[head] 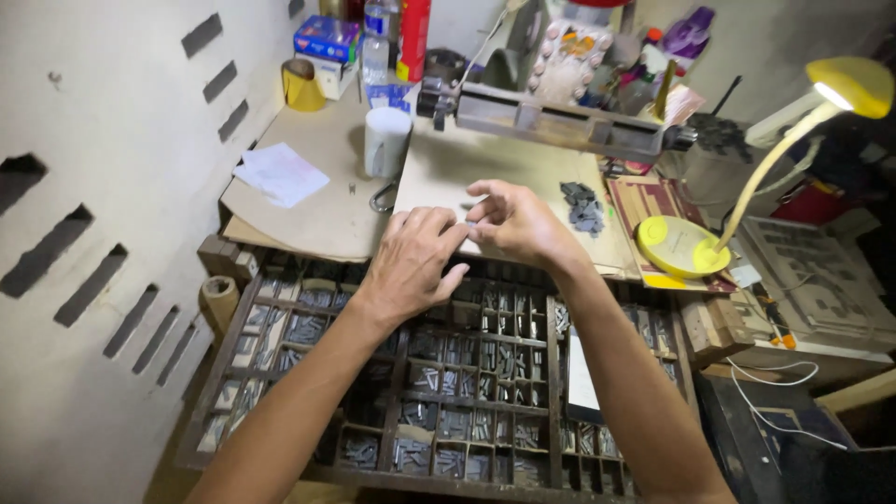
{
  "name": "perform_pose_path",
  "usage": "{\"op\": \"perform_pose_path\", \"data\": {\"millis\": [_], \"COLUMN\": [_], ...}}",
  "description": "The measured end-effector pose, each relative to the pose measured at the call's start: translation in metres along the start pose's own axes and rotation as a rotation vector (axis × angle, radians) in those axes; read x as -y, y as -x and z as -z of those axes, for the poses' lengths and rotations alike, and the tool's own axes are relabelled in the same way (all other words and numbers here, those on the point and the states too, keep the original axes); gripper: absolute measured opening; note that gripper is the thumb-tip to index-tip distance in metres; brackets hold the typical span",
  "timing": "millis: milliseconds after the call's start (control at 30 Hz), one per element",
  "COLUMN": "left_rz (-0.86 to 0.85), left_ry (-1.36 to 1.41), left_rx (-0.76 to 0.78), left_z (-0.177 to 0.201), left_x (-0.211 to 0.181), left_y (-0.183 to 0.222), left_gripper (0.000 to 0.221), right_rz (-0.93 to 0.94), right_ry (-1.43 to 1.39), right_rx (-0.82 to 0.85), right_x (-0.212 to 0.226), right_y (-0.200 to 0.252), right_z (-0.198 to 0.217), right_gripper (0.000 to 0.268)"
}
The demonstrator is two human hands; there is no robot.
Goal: Organizing and picking individual metal type characters from a storage tray, using a smartphone as a reference.
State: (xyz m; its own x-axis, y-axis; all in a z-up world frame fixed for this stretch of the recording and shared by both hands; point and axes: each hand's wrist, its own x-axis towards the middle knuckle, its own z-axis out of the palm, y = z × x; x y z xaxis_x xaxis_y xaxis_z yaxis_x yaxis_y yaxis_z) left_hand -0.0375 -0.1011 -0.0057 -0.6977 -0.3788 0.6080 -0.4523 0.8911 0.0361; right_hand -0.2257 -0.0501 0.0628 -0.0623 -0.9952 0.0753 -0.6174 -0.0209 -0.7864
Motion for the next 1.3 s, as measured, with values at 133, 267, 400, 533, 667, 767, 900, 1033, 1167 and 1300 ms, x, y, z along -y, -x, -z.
{"op": "perform_pose_path", "data": {"millis": [133,267,400,533,667,767,900,1033,1167,1300], "left_rz": [0.028,0.044,0.053,0.057,0.087,0.146,0.154,0.242,0.281,0.268], "left_ry": [0.045,0.08,0.102,0.13,0.159,0.211,0.193,0.247,0.279,0.276], "left_rx": [0.018,-0.012,-0.018,-0.051,-0.223,-0.284,-0.359,-0.376,-0.382,-0.378], "left_z": [-0.001,-0.003,-0.005,0.004,0.011,0.001,-0.01,-0.004,-0.003,-0.005], "left_x": [0.003,0.004,0.005,0.001,0.007,0.014,0.014,0.006,0.004,0.007], "left_y": [0.001,0.001,0.001,0.014,0.023,0.033,0.035,0.034,0.033,0.032], "left_gripper": [0.044,0.045,0.047,0.046,0.041,0.033,0.019,0.019,0.02,0.019], "right_rz": [-0.021,0.007,0.026,0.099,0.335,0.275,0.347,0.451,0.464,0.428], "right_ry": [0.002,0.033,0.023,-0.002,0.299,0.461,0.485,0.468,0.426,0.434], "right_rx": [0.01,0.016,0.026,-0.03,-0.401,-0.669,-0.695,-0.71,-0.734,-0.752], "right_x": [-0.001,-0.013,-0.013,-0.016,-0.052,-0.106,-0.12,-0.109,-0.086,-0.1], "right_y": [-0.006,-0.011,-0.008,0.011,0.054,0.09,0.107,0.096,0.099,0.093], "right_z": [0.001,0.002,0.002,0.003,0.017,0.029,0.029,0.023,0.02,0.022], "right_gripper": [0.066,0.061,0.059,0.056,0.031,0.021,0.012,0.01,0.007,0.009]}}
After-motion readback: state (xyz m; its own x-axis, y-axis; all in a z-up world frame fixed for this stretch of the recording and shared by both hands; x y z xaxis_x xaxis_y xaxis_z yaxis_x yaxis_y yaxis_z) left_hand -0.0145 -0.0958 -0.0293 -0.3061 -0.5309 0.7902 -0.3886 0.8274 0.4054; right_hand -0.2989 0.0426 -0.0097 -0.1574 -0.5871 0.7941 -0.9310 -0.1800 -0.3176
